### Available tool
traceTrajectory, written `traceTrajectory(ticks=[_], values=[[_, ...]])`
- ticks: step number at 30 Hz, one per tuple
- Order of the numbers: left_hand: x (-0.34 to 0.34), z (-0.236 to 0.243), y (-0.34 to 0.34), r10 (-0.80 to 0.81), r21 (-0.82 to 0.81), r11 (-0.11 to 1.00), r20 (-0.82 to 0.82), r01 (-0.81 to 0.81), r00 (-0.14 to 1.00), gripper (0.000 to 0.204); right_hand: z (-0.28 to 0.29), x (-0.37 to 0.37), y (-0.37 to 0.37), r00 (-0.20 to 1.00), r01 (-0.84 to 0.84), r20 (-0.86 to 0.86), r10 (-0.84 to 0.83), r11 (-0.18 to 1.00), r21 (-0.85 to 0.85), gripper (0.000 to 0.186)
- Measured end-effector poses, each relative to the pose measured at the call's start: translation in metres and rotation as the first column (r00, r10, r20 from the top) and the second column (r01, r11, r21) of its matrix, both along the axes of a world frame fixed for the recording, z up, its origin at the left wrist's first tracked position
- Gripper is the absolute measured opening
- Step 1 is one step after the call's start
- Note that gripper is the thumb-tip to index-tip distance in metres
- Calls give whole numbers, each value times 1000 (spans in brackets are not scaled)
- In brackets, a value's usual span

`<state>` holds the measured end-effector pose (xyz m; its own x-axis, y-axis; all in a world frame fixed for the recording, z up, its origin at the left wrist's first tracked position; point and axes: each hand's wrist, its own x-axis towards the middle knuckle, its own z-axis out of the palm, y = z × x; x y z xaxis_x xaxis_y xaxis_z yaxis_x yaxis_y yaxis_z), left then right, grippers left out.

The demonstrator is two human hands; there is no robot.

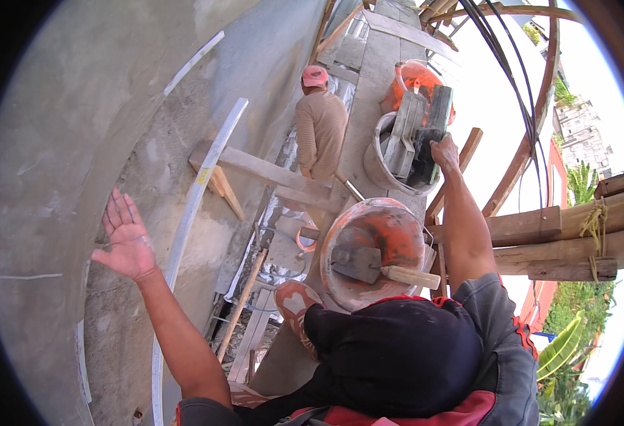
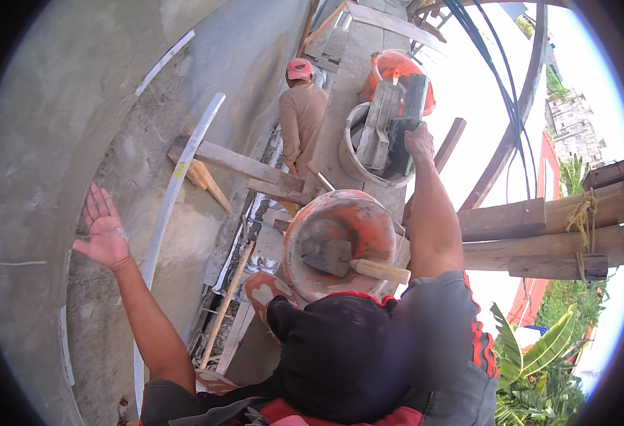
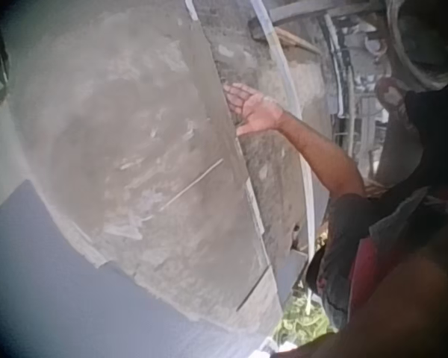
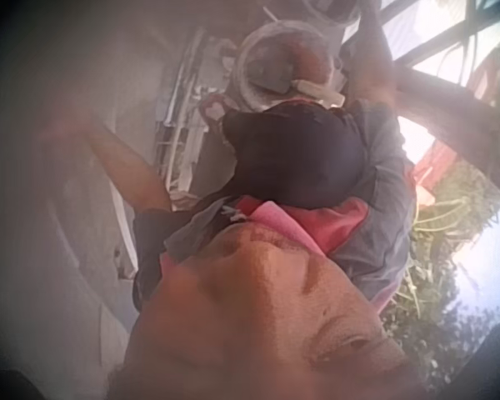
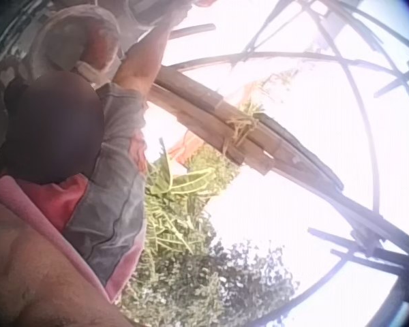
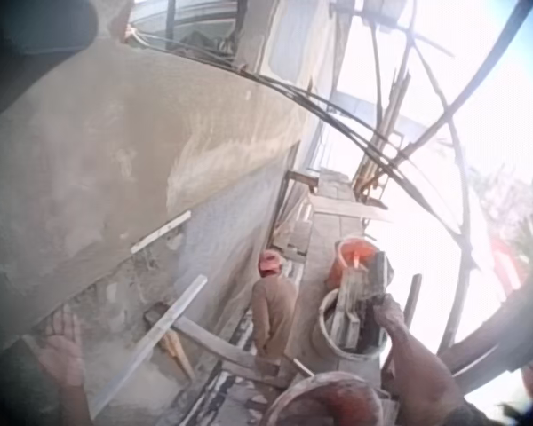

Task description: The person applies wet plaster to a wall using a trowel and smooths it with a float. They repeatedly scoop plaster from a bucket, spread it on the wall, and level the surface while standing on scaffolding.

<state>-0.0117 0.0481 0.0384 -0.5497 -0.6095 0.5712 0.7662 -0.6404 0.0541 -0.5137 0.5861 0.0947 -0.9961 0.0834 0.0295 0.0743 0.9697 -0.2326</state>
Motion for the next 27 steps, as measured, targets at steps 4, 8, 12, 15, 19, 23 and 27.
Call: traceTrajectory(ticks=[4, 8, 12, 15, 19, 23, 27], values=[[-5, 28, 19, 296, 108, 923, 420, -370, 858, 123, 0, 24, -13, 983, 76, -159, -91, 992, -98, 47], [13, 6, -6, 30, -25, 999, 26, -30, 999, 123, 14, 13, 0, 938, 74, -318, -136, 977, -200, 45], [2, -7, -4, 8, -38, 999, -4, -8, 1000, 123, -9, -35, 88, 966, 73, -220, -137, 958, -278, 42], [1, -12, -1, 19, 7, 1000, 19, -19, 1000, 123, -48, -29, 109, 973, 226, 149, -176, 602, -765, 38], [15, 3, -7, 40, 41, 998, 62, -43, 997, 120, -65, 5, 76, 966, 230, 259, -28, 554, -800, 38], [-12, 15, 25, 232, 241, 912, 368, -333, 901, 117, -25, -17, 110, 940, 334, 191, -281, 651, -682, 46], [12, 5, -3, 60, 202, 976, 107, -81, 992, 114, 14, 8, -7, 797, -18, -587, -143, 966, -259, 44]])
